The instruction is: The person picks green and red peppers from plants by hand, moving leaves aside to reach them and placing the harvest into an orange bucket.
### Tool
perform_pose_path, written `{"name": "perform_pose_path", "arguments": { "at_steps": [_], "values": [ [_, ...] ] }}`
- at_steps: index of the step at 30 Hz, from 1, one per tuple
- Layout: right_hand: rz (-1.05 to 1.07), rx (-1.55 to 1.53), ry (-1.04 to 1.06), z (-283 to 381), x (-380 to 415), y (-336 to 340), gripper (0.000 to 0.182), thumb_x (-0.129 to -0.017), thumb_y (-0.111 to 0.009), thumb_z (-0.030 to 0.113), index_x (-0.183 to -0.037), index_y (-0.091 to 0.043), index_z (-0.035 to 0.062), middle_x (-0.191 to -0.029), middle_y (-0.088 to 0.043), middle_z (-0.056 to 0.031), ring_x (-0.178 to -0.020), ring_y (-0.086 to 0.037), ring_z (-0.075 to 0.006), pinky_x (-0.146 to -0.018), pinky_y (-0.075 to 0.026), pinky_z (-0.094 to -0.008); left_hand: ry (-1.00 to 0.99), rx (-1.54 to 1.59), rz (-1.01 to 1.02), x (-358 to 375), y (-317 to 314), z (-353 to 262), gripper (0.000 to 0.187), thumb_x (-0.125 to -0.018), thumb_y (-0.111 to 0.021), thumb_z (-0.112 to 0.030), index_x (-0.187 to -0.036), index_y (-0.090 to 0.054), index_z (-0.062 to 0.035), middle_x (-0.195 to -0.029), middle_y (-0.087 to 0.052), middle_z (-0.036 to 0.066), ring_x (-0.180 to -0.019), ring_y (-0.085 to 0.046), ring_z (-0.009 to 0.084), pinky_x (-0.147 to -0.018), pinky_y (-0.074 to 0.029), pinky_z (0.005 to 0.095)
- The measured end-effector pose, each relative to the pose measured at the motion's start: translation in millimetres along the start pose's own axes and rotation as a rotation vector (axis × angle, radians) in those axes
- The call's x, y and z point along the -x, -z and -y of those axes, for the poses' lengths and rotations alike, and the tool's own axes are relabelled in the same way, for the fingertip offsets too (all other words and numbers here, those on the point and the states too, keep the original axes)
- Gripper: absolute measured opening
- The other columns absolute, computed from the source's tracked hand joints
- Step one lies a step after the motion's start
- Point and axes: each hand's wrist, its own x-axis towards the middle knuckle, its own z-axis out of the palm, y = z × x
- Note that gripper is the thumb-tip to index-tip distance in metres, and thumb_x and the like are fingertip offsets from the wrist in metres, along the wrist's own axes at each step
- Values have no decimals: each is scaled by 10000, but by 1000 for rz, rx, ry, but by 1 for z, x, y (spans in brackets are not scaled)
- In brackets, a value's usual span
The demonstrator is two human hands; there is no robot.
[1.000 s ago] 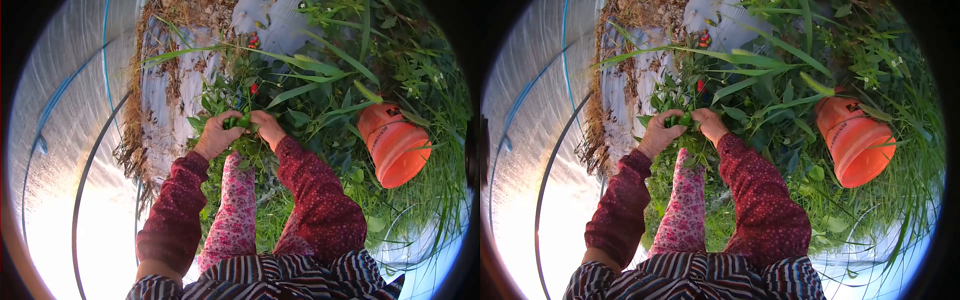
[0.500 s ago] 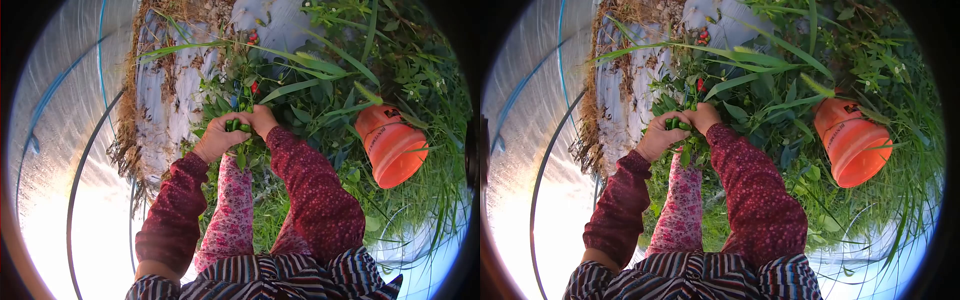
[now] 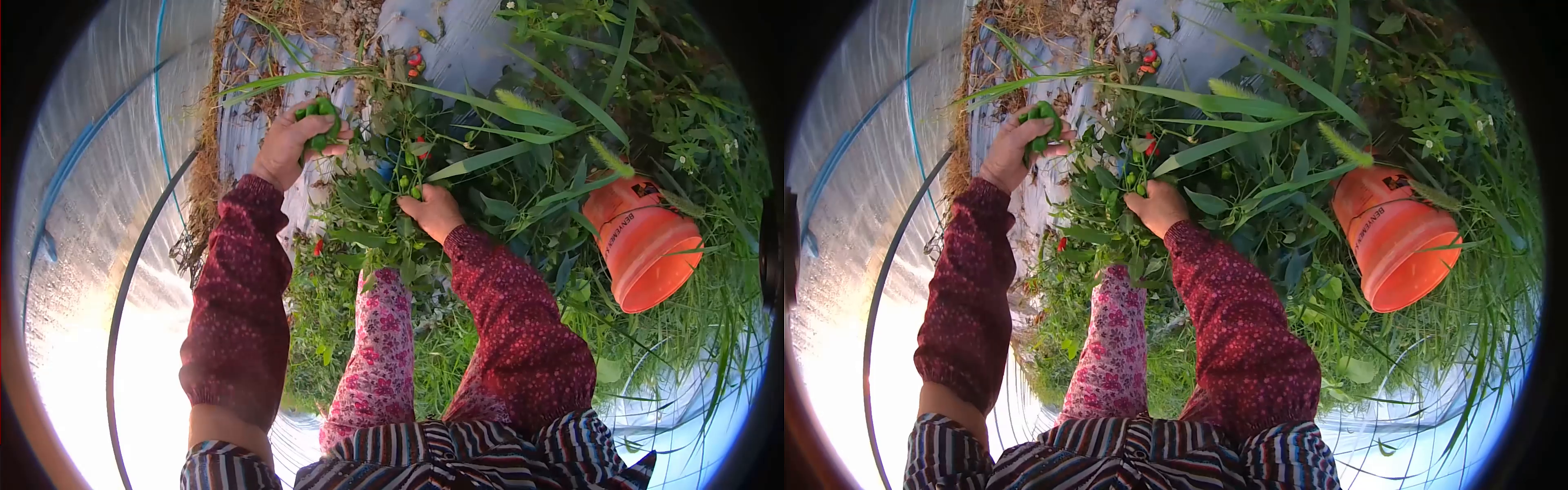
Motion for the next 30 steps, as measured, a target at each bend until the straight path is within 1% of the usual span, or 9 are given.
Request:
{"name": "perform_pose_path", "arguments": {
  "at_steps": [7,12,14,16,18,20,21,24,30],
  "values": [
    [3,2,-20,-1,3,-5,447,-773,-624,409,-842,-592,-31,-788,-608,-215,-770,-593,-367,-713,-451,-425,324,-624,-167,-99,-8,30,279,-800,-643,-136,-1018,-562,18,-831,-626,129,-754,-630,204,-656,-545,311],
    [-10,-114,44,-7,3,-9,400,-774,-633,372,-826,-590,-22,-757,-613,-186,-718,-602,-323,-670,-452,-398,79,-1749,649,-118,18,54,439,-713,-708,-190,-1089,-565,-15,-877,-600,116,-832,-607,205,-736,-510,356],
    [24,-117,-6,-7,5,-6,389,-773,-641,349,-830,-587,-31,-745,-616,-177,-711,-607,-300,-665,-454,-390,-127,-1684,813,-104,21,55,452,-724,-688,-215,-1111,-560,-20,-924,-597,85,-861,-593,207,-729,-487,345],
    [-15,-248,60,-12,4,-10,379,-769,-653,332,-831,-586,-36,-722,-610,-160,-673,-590,-252,-663,-454,-371,401,-1175,174,-101,11,66,378,-763,-645,-177,-1109,-569,-43,-933,-608,65,-830,-591,187,-704,-473,304],
    [12,-248,53,-19,-2,-12,363,-769,-662,317,-843,-594,-31,-714,-608,-123,-648,-553,-194,-665,-452,-349,268,-1077,262,-98,38,87,326,-781,-615,-115,-1095,-576,-36,-941,-619,50,-800,-584,148,-695,-467,275],
    [61,-467,19,-20,-2,-11,358,-771,-664,315,-856,-602,-27,-713,-611,-97,-634,-528,-167,-665,-450,-339,186,-389,-81,-69,17,71,290,-805,-605,-114,-1072,-580,-4,-931,-625,54,-754,-570,109,-664,-462,263],
    [63,-467,17,-20,-2,-10,358,-771,-664,315,-856,-602,-27,-713,-611,-97,-634,-528,-167,-665,-450,-339,131,-388,-129,-61,13,64,284,-821,-620,-134,-1065,-576,5,-937,-633,57,-772,-590,113,-694,-481,266],
    [46,-408,26,-19,-4,-8,330,-765,-677,294,-824,-612,-24,-673,-589,-62,-634,-519,-124,-651,-445,-321,24,-108,-164,-41,7,53,283,-826,-641,-151,-1062,-578,-7,-961,-639,64,-815,-612,122,-751,-498,271],
    [31,-411,38,-28,-12,-15,336,-758,-680,313,-804,-612,-13,-635,-569,-59,-595,-515,-144,-624,-439,-342,29,-147,74,-19,-15,52,314,-820,-650,-180,-1076,-584,-10,-953,-646,64,-877,-611,140,-825,-478,292]
  ]
}}
